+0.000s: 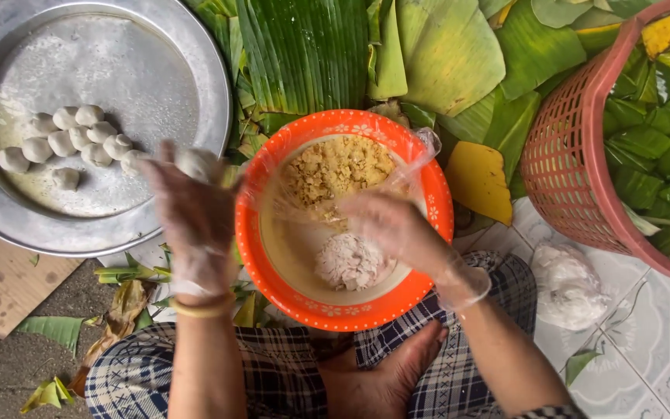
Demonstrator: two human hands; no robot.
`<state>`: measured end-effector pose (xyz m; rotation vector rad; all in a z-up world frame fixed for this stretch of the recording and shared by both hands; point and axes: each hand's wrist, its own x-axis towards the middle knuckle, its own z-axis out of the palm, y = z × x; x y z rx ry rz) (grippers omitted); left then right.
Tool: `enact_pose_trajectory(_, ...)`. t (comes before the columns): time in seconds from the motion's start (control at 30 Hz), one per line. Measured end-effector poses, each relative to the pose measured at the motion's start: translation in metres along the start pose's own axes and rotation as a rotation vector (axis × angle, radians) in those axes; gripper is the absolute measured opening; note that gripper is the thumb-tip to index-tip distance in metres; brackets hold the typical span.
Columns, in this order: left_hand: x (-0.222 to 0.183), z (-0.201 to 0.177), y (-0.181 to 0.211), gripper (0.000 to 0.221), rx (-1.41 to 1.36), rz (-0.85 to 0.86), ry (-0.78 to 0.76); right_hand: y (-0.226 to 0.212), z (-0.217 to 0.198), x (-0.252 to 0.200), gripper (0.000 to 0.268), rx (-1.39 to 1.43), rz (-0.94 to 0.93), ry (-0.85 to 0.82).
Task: Forming small dough balls filled with mung bean paste on a floor covered with banana leaves.
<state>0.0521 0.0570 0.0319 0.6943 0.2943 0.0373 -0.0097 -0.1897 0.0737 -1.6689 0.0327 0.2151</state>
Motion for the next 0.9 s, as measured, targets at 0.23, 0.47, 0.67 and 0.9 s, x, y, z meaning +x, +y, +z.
enact_pose_trajectory(0.23, -0.027, 0.005, -0.013, 0.070, 0.587, 0.418, 0.152, 0.123, 0.031, -0.017, 0.042, -1.013, 0.397, -0.293)
enact_pose_trajectory(0.47, -0.076, 0.010, -0.057, 0.024, 0.507, -0.054, -0.124, 0.125, -0.014, -0.003, 0.032, 0.020, 0.251, -0.063)
enact_pose_trajectory(0.67, -0.106, 0.043, -0.060, 0.059, 0.531, -0.344, -0.376, 0.017, -0.003, -0.029, 0.059, -0.043, 0.236, -0.091)
enact_pose_trajectory(0.9, -0.072, -0.004, -0.080, 0.020, 0.225, -0.199, -0.045, 0.078, -0.001, -0.017, 0.048, -0.424, 0.144, 0.059)
